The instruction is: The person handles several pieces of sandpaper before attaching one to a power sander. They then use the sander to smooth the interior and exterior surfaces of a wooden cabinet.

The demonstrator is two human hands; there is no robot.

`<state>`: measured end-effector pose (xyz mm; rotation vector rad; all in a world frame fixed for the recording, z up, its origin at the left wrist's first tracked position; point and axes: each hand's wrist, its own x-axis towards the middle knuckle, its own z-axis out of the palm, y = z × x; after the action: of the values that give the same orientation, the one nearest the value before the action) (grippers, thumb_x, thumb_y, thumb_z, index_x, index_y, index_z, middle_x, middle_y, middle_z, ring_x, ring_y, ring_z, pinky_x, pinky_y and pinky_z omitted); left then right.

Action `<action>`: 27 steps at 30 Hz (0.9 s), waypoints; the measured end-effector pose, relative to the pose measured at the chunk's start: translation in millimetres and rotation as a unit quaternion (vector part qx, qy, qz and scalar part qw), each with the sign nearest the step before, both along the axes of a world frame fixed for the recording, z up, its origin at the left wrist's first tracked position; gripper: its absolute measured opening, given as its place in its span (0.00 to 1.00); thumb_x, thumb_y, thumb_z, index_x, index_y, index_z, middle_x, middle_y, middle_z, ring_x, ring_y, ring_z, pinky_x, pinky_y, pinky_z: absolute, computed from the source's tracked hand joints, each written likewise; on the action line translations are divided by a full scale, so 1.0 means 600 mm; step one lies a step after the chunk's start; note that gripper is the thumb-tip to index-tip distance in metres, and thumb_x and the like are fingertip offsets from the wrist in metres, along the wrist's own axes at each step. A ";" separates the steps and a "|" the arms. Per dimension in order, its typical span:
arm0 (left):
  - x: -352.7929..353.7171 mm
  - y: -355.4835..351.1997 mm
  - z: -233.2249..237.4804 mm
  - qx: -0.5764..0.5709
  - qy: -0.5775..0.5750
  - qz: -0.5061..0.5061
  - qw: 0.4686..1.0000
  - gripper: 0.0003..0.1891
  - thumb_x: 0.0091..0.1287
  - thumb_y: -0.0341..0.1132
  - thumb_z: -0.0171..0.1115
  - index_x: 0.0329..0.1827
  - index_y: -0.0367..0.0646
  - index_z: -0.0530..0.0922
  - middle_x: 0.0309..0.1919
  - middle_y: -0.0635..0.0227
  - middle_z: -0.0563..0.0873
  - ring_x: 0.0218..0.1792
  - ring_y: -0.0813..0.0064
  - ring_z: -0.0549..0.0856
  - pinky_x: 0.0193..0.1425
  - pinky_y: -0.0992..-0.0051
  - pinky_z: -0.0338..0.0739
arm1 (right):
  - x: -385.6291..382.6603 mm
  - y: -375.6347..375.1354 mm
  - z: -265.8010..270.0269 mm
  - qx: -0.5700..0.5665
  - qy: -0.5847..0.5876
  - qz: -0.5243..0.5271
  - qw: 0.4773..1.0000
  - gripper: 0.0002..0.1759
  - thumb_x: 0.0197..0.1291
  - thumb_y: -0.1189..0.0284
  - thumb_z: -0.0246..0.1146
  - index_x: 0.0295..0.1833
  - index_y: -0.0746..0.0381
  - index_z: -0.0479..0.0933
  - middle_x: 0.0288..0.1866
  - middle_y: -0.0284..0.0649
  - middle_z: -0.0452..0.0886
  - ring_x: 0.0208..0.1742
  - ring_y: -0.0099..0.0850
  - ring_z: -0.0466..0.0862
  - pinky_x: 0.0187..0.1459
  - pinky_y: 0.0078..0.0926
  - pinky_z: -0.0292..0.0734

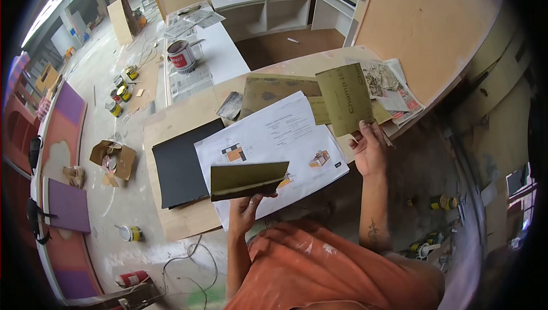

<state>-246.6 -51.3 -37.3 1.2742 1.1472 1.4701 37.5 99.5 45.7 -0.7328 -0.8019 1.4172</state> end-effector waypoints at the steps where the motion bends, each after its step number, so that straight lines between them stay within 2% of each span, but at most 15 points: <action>1: -0.003 -0.002 -0.002 0.004 0.012 -0.016 1.000 0.13 0.75 0.33 0.53 0.43 0.33 0.85 0.39 0.62 0.89 0.45 0.69 0.86 0.55 0.70 0.76 | -0.005 -0.002 0.002 0.000 0.004 -0.004 1.000 0.13 0.68 0.71 0.62 0.57 0.52 0.75 0.47 0.25 0.83 0.47 0.20 0.83 0.38 0.21 0.76; 3: -0.006 -0.006 -0.002 0.004 0.028 -0.038 0.999 0.13 0.75 0.32 0.53 0.43 0.33 0.84 0.39 0.62 0.89 0.44 0.69 0.86 0.55 0.70 0.76 | -0.011 -0.006 0.002 0.000 -0.006 0.011 1.000 0.15 0.67 0.72 0.62 0.59 0.52 0.74 0.48 0.25 0.82 0.46 0.20 0.83 0.38 0.21 0.76; 9: 0.003 -0.013 -0.001 0.004 0.008 -0.017 1.000 0.13 0.75 0.32 0.52 0.44 0.31 0.82 0.39 0.59 0.89 0.44 0.71 0.85 0.55 0.71 0.76 | -0.013 -0.013 0.004 0.010 0.006 0.017 1.000 0.17 0.67 0.74 0.61 0.61 0.55 0.73 0.49 0.27 0.82 0.46 0.20 0.82 0.38 0.22 0.77; 14: 0.003 -0.008 0.001 -0.014 -0.045 -0.050 0.998 0.14 0.76 0.36 0.53 0.45 0.31 0.82 0.39 0.60 0.89 0.44 0.71 0.85 0.57 0.71 0.74 | -0.015 -0.024 0.011 0.012 0.010 0.027 1.000 0.17 0.67 0.75 0.61 0.61 0.56 0.73 0.50 0.29 0.82 0.45 0.20 0.82 0.37 0.22 0.78; 17: 0.002 -0.005 -0.007 -0.019 -0.031 -0.070 0.997 0.15 0.76 0.37 0.54 0.44 0.31 0.82 0.38 0.62 0.89 0.45 0.72 0.85 0.57 0.71 0.73 | -0.025 -0.039 0.020 0.012 0.010 0.036 0.999 0.19 0.66 0.75 0.61 0.63 0.58 0.72 0.50 0.30 0.82 0.42 0.21 0.81 0.37 0.22 0.78; 21: 0.016 0.002 -0.003 -0.025 -0.072 -0.075 0.994 0.15 0.76 0.37 0.55 0.44 0.31 0.82 0.38 0.62 0.89 0.44 0.73 0.85 0.56 0.71 0.74 | -0.058 -0.075 0.015 0.011 -0.068 0.130 0.989 0.24 0.63 0.75 0.64 0.65 0.62 0.70 0.50 0.35 0.82 0.42 0.22 0.81 0.36 0.22 0.79; 27: 0.030 0.007 0.020 -0.043 -0.110 -0.077 0.990 0.15 0.77 0.35 0.54 0.44 0.30 0.82 0.38 0.61 0.89 0.42 0.72 0.86 0.55 0.72 0.76 | -0.085 -0.100 -0.029 0.012 -0.147 0.242 0.959 0.19 0.63 0.76 0.64 0.59 0.65 0.72 0.47 0.37 0.82 0.42 0.23 0.81 0.37 0.22 0.80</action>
<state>-228.4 -46.9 -25.2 1.0859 0.9349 1.3929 -13.7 39.7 28.0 -0.7699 -1.2945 1.7504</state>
